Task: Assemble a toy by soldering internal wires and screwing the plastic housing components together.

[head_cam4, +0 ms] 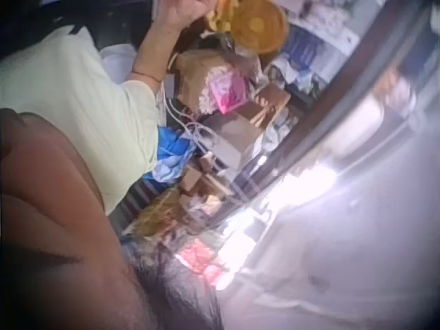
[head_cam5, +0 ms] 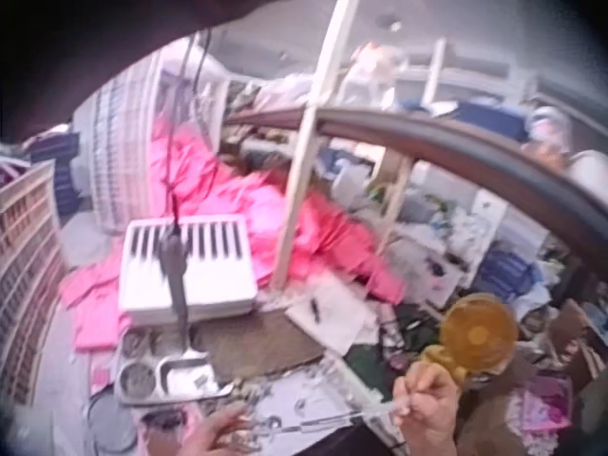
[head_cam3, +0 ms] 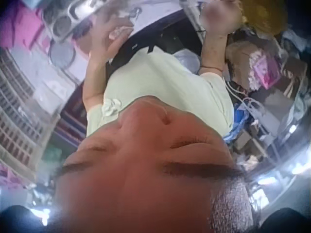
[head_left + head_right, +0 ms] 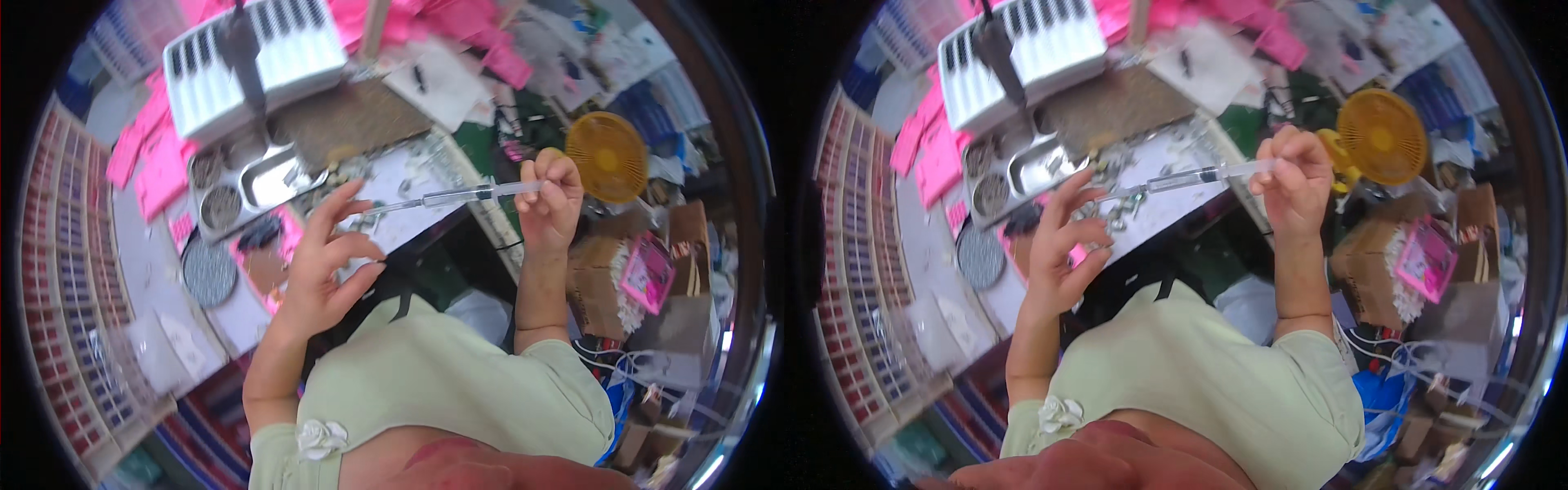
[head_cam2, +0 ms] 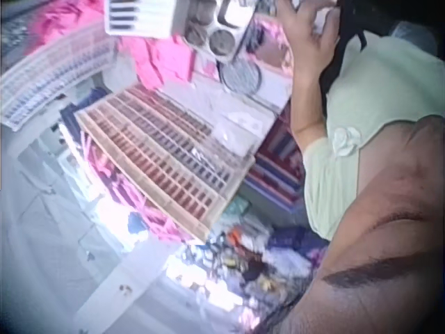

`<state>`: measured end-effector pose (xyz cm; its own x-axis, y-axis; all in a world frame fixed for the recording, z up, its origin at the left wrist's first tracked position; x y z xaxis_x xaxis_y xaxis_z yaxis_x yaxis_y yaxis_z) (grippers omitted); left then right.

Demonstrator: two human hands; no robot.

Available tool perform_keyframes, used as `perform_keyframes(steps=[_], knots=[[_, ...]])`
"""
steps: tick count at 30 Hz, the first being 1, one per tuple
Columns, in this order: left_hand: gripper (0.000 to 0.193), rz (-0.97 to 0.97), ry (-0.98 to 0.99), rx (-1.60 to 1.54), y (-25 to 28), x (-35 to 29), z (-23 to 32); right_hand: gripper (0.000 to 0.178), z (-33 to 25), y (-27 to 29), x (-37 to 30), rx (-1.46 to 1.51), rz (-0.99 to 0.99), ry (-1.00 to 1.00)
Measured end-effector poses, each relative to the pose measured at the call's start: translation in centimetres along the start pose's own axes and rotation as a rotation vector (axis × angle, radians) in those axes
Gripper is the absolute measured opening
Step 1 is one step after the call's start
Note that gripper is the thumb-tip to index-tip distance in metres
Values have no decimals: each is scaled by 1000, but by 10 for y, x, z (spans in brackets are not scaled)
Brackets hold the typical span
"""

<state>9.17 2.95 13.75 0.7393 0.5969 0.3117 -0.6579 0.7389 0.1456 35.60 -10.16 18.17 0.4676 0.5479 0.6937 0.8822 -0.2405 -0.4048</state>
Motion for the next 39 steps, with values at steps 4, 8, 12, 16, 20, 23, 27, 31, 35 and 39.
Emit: perform_keyframes(steps=[4, 8, 12, 16, 20, 23, 27, 31, 35, 39], knots=[[12, -63, 288, 117, -1, -17, -34, 16, 73, 12, -27, 126, 7, -230], [12, 40, 365, 65, -5, -30, -63, 28, 123, -1, -63, 315, 76, -574], [10, 9, 472, 28, -19, -36, -85, 25, 155, 1, -108, 181, -189, -848], [14, 34, 536, 76, -21, -38, -103, 14, 148, 26, -103, -54, -167, -805], [14, 128, 618, 84, -10, -43, -114, 13, 137, 49, -82, -720, -490, -205], [14, 141, 668, 39, -8, -46, -126, 13, 137, 58, -84, -740, -468, -290], [11, 70, 608, 130, -19, -26, -127, 13, 147, 61, -92, -584, -354, -403], [9, 128, 831, -51, -29, -18, -138, 13, 170, 56, -115, -115, 50, -807], [11, 104, 950, -298, -28, -17, -150, 11, 186, 47, -133, 117, 282, -1013], [18, -169, 1099, -290, -29, -16, -146, 14, 199, 39, -151, 370, 293, -1053]])
Point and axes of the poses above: each hand's wrist, its own x-axis towards the middle knuckle, its own y-axis out of the back of the hand, z = x × y, the point moved 5 cm from there along x, towards the middle knuckle, and after that the axes turned 15 degrees about y, right-handed, at the moved point
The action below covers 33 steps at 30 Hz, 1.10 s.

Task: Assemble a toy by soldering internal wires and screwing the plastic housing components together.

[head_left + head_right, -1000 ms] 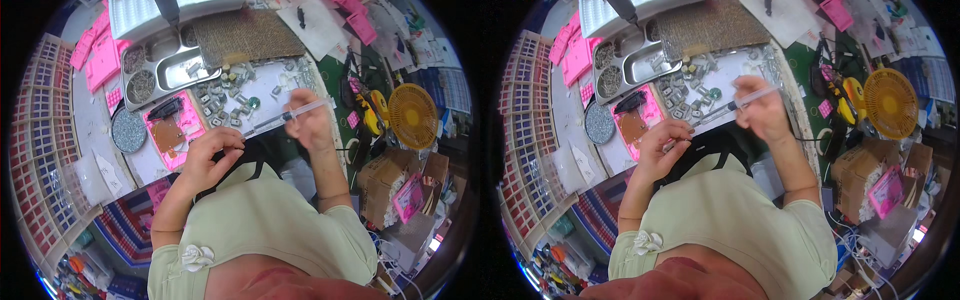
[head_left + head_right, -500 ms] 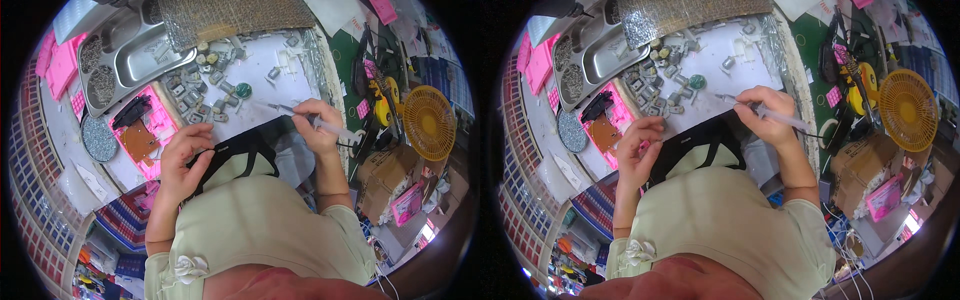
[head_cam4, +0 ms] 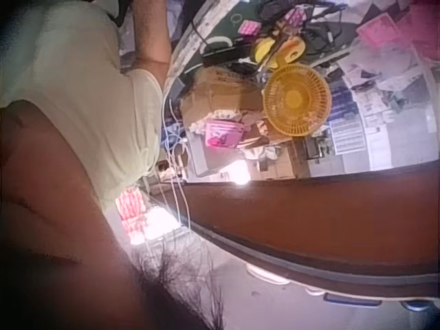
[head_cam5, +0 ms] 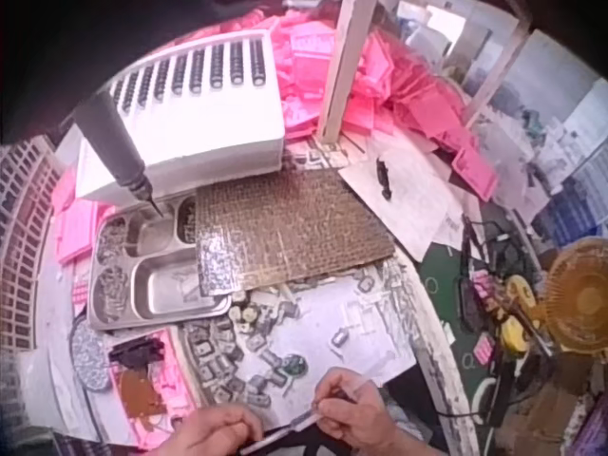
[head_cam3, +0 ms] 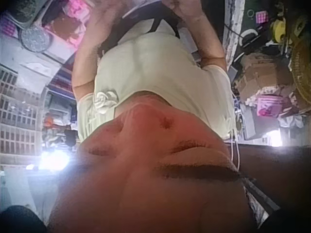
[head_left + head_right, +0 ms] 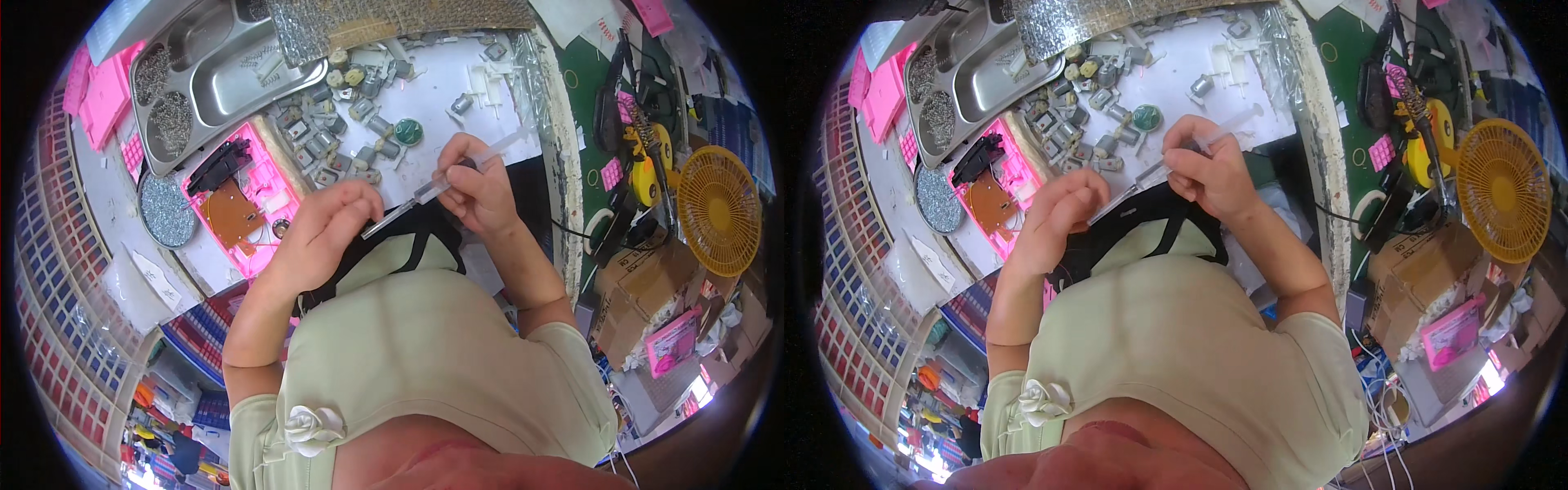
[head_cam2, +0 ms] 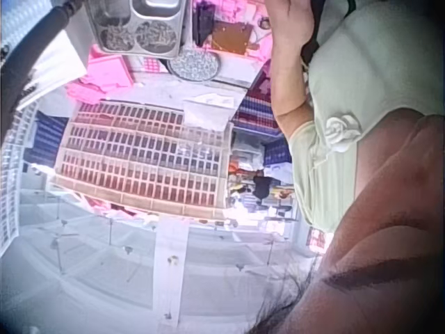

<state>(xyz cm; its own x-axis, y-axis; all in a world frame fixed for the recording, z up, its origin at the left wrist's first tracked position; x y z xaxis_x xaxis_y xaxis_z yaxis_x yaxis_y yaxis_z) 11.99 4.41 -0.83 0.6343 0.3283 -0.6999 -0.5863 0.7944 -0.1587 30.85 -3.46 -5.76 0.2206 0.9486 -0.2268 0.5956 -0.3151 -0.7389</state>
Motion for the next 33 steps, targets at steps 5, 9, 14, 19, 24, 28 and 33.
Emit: perform_keyframes(steps=[5, 9, 14, 19, 24, 28, 33], knots=[[27, -145, 83, 84, -5, -4, -9, 27, 26, -10, -6, 166, -179, -212], [28, -155, 79, 14, -4, -7, -9, 28, 37, -25, -10, 171, -341, -339], [29, -194, 68, 31, -7, -8, -12, 23, 46, -36, -14, 193, -314, -365], [27, -199, 77, 31, -14, -11, -6, 22, 43, -34, -15, 174, -315, -332], [24, -164, 72, 26, -17, -18, -1, 19, 41, -33, -15, 117, -321, -252], [21, -181, 154, 38, -21, -29, 2, 18, 41, -35, -27, 148, -316, -257], [18, -142, 5, 170, -31, -49, 13, 17, 37, -51, -42, 115, -378, -154]])
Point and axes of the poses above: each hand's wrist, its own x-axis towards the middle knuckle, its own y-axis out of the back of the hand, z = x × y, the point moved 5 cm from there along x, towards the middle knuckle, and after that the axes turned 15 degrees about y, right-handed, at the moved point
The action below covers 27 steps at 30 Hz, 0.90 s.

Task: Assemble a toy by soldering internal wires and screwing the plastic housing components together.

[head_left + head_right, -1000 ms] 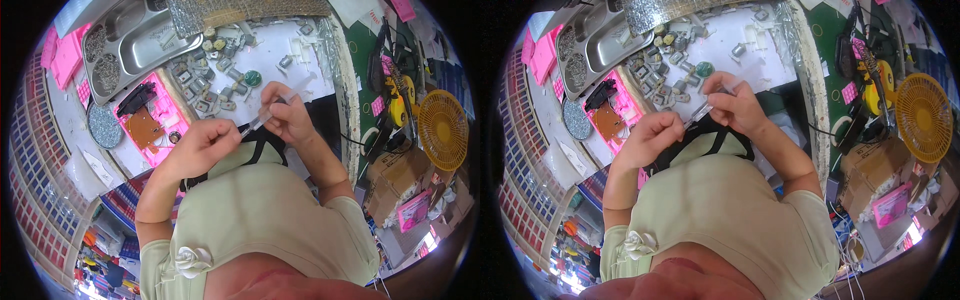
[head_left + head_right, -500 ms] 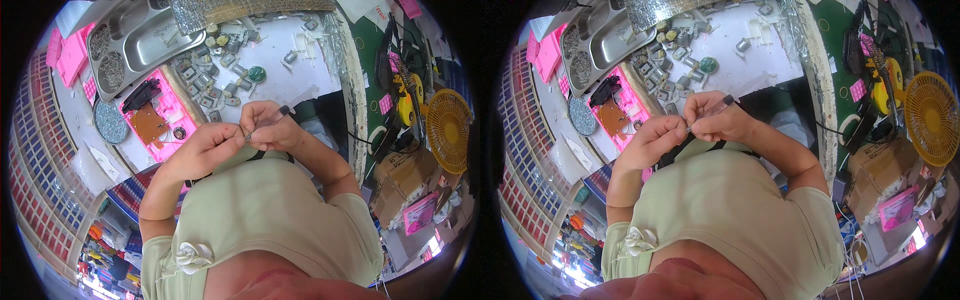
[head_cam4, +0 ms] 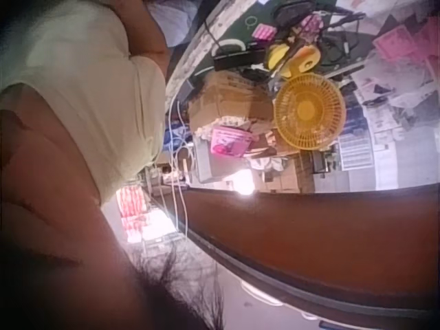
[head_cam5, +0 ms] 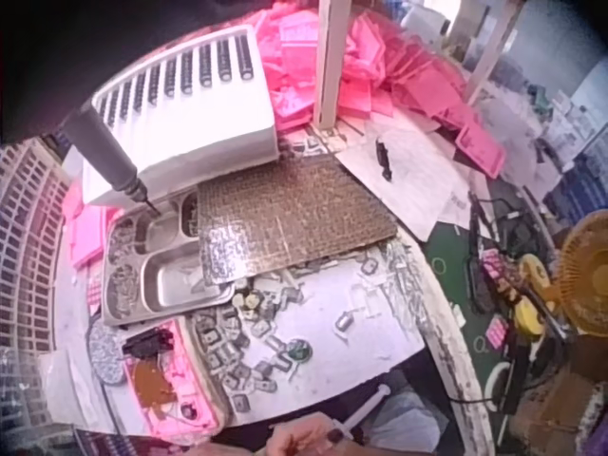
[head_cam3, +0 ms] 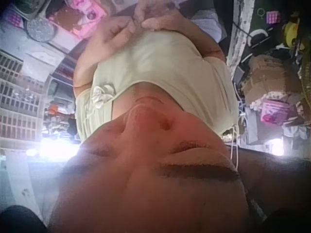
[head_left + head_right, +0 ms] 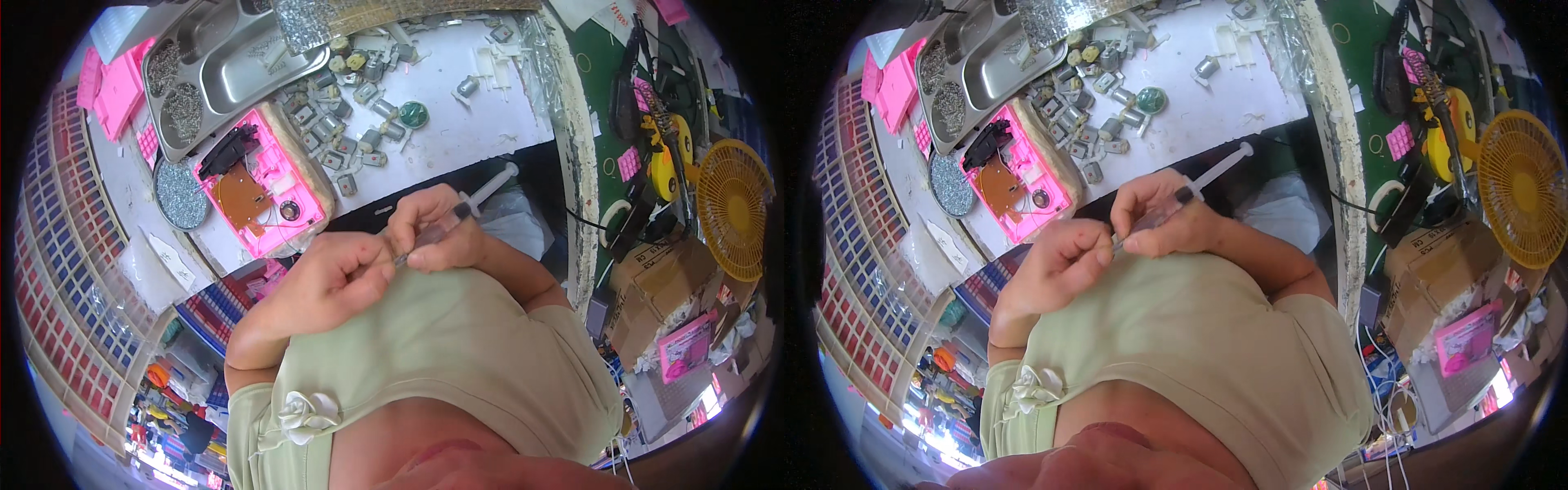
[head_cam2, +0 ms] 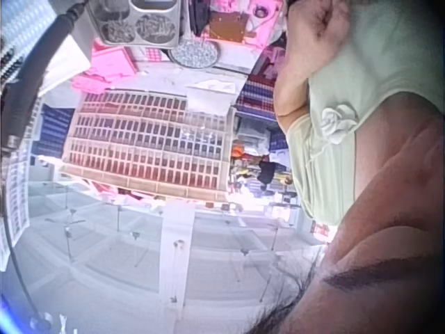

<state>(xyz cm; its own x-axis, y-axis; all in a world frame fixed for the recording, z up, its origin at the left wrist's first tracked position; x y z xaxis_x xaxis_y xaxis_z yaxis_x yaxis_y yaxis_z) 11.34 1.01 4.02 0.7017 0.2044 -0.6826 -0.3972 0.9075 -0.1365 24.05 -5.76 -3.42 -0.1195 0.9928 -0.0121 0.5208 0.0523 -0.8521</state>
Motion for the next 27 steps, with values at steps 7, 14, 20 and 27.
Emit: perform_keyframes(steps=[7, 14, 20, 27], knots=[[13, 16, -93, 60, -5, -39, 9, 18, 7, -5, -11, 116, 35, -57], [19, 226, -87, -138, 5, -51, 3, 18, -1, 4, 5, 136, 76, 94], [29, 290, -48, -309, 11, -40, -27, 16, -76, 52, 6, -748, 263, 518], [28, 320, -40, -311, 13, -29, -30, 14, -86, 78, 16, -1029, 322, 457]])
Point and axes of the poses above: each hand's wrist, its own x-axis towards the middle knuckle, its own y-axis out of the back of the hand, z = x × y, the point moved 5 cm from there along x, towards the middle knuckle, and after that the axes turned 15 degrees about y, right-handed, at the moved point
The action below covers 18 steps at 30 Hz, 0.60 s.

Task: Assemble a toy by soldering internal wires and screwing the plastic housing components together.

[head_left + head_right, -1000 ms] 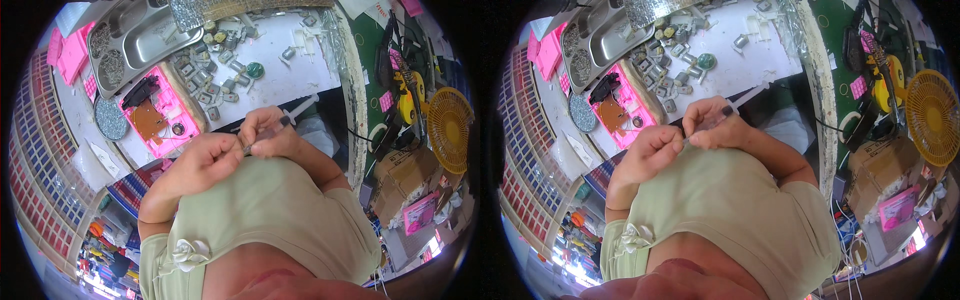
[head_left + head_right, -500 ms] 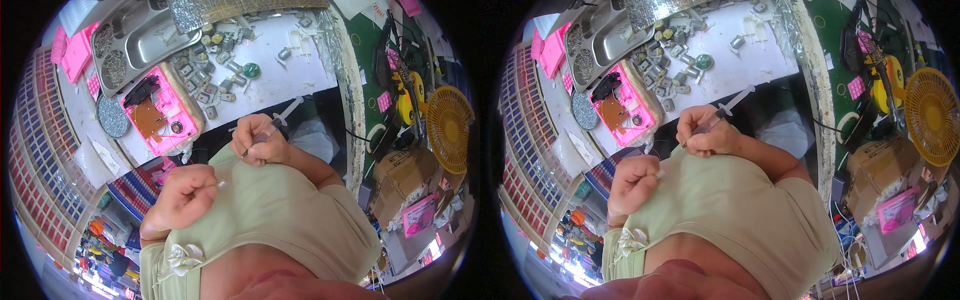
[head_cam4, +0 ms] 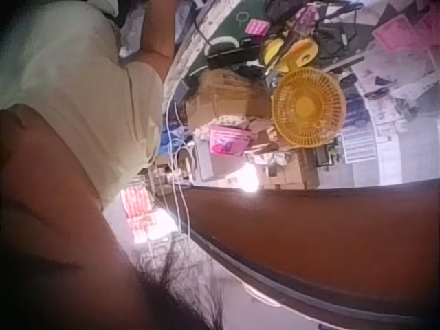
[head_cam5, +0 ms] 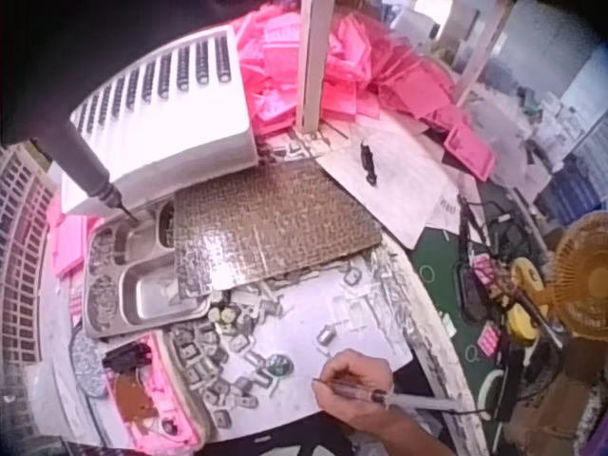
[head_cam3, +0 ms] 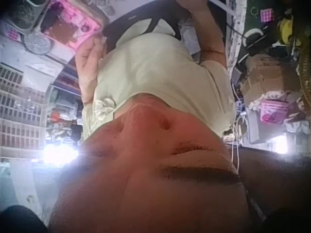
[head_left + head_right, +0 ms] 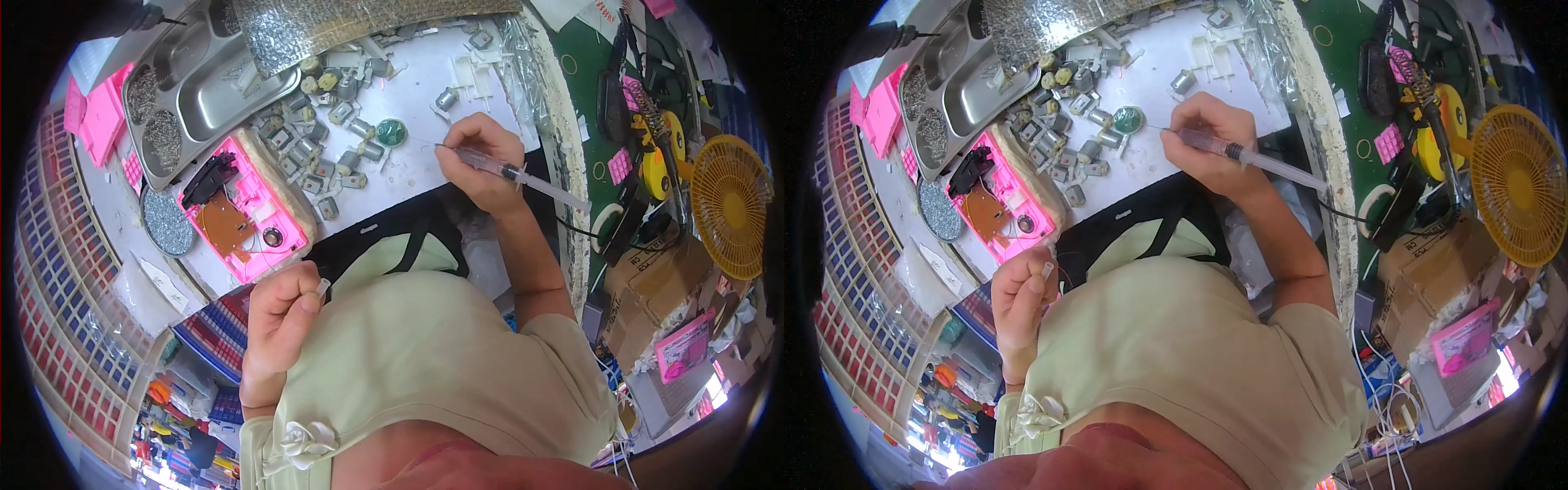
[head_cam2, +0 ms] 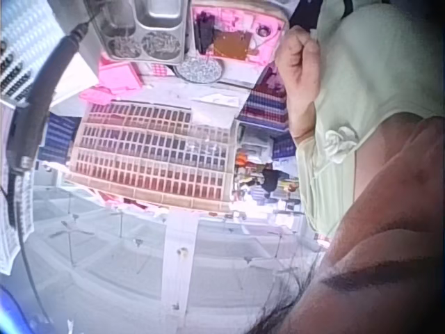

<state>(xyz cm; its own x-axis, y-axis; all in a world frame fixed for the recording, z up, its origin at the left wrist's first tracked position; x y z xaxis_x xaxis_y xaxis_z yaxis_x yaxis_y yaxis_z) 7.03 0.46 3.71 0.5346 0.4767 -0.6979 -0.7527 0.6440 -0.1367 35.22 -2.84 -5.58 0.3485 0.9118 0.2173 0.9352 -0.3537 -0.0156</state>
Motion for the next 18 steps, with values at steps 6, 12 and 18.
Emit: perform_keyframes(steps=[6, 12, 18], knots=[[27, 39, 41, 17, 1, 3, -2, 14, 13, -5, -4, -53, -33, -15], [26, 24, 11, 60, 2, 7, -2, 16, 7, -12, -1, -113, -40, 59], [25, 36, 2, 45, 3, 8, -4, 15, 3, -13, 2, -183, -75, 117]])
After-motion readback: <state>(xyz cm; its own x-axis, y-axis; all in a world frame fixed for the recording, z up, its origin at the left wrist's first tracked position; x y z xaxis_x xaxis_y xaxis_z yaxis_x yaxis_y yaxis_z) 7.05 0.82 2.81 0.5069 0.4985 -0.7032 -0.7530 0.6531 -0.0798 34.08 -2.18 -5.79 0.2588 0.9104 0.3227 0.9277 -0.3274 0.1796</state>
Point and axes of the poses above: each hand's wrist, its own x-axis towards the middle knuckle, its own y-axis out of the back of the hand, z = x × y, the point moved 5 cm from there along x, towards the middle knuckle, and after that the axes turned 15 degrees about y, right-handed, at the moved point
